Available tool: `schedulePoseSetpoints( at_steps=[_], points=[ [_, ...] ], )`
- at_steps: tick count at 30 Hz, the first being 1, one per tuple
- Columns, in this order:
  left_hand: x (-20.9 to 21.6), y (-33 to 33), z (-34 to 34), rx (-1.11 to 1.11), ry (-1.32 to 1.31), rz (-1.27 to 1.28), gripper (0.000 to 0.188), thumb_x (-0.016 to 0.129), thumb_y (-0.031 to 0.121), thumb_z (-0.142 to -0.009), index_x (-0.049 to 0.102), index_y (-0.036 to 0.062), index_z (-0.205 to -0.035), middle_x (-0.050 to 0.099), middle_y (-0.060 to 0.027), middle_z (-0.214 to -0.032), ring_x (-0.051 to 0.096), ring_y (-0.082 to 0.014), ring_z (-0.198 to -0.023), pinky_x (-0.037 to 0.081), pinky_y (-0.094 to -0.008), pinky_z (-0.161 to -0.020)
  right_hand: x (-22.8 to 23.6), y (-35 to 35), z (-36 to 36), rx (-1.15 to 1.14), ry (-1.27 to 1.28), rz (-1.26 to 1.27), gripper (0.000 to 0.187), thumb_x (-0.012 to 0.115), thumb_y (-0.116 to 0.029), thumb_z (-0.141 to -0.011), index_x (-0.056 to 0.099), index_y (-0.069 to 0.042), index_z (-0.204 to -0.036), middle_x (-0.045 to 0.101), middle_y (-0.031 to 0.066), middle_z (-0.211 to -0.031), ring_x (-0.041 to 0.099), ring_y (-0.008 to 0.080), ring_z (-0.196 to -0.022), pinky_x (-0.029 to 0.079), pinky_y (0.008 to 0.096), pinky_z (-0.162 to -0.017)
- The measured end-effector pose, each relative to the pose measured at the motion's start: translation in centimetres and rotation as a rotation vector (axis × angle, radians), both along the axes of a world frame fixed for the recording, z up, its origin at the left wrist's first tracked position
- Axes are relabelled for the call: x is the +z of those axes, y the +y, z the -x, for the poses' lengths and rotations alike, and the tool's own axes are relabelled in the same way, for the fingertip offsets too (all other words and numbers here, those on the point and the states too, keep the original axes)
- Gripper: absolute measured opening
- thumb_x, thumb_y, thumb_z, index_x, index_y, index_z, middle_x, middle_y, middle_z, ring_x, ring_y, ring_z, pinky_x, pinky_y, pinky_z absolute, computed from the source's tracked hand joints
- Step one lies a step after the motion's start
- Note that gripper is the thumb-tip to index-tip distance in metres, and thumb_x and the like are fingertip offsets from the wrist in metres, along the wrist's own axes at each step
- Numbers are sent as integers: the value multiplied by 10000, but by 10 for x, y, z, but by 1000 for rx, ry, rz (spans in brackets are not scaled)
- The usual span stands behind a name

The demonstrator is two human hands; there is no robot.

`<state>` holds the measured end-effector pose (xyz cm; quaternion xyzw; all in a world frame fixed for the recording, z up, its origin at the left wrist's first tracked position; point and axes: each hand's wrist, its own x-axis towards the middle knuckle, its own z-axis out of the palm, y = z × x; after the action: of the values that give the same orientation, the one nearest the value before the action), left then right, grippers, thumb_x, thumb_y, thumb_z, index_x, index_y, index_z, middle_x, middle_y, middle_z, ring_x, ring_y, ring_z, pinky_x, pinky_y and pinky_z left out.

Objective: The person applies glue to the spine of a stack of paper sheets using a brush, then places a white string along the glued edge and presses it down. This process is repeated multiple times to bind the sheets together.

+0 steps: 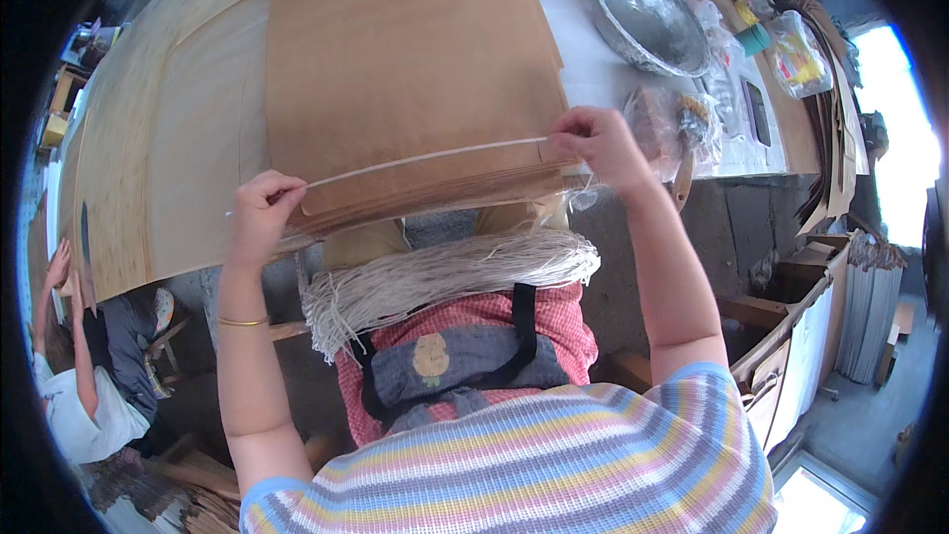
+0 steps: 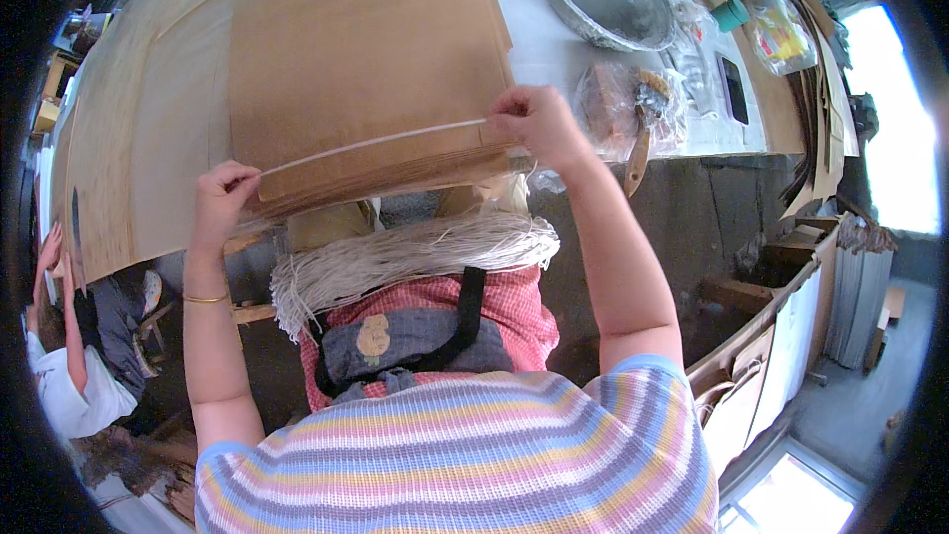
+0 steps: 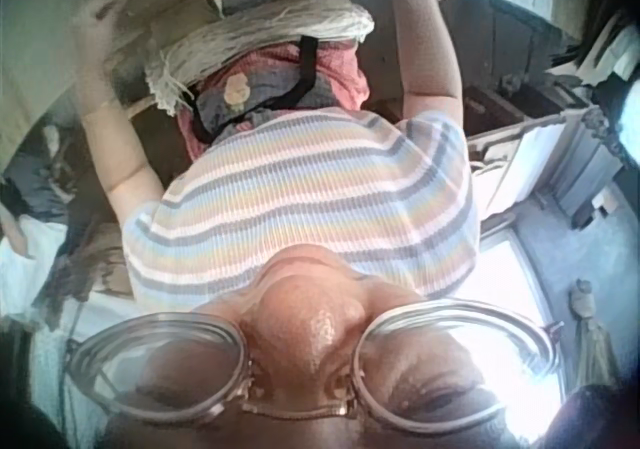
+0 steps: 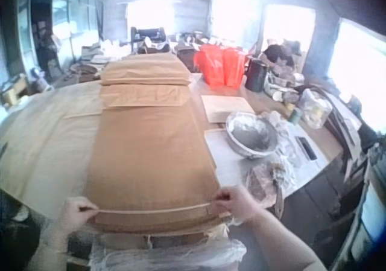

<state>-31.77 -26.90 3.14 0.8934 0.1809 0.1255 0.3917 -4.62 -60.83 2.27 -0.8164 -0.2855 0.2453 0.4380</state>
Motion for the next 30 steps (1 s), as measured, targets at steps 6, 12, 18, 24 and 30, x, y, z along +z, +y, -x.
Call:
schedulePoseSetpoints(
  at_steps=[6, 12, 18, 24, 30],
  points=[
    [-17, 1, 4, 95, -8, -46, 45, 673, 7, -778, 652, -31, -789, 595, -69, -726, 554, -127, -658, 439, -256, -598, -17, 2, 6, -106, -335, 62, 159, 719, -106, -708, 675, -39, -846, 624, 137, -880, 618, 272, -764, 506, 330, -718],
    [-10, -12, 3, 152, 45, -461, 161, 688, 29, -724, 624, 15, -871, 565, -76, -848, 575, -238, -820, 461, -319, -709, -7, 2, 5, -72, -262, 224, 231, 738, -86, -666, 606, -12, -841, 577, 108, -797, 582, 232, -712, 484, 326, -673],
    [3, -37, 2, 30, -18, -952, 241, 649, 17, -734, 607, 54, -969, 563, -119, -979, 564, -302, -939, 462, -393, -811, -3, -11, 6, -66, 155, -63, 261, 716, -10, -688, 466, -53, -747, 435, -36, -719, 431, 57, -671, 357, 221, -583],
    [-6, -35, 7, -176, -96, -600, 343, 583, -64, -724, 605, -11, -1062, 577, -131, -1055, 565, -306, -956, 477, -402, -819, -21, 1, 21, -113, -13, -91, 327, 743, -10, -653, 431, -53, -740, 411, 3, -657, 391, 87, -616, 333, 252, -537],
    [5, -31, 2, -250, -51, -380, 335, 609, -68, -719, 630, -37, -1052, 585, -137, -1072, 565, -305, -985, 471, -379, -862, -6, 17, 43, 15, -809, -185, 200, 713, -5, -646, 640, -26, -831, 641, 85, -880, 605, 329, -841, 517, 387, -745]
  ],
)
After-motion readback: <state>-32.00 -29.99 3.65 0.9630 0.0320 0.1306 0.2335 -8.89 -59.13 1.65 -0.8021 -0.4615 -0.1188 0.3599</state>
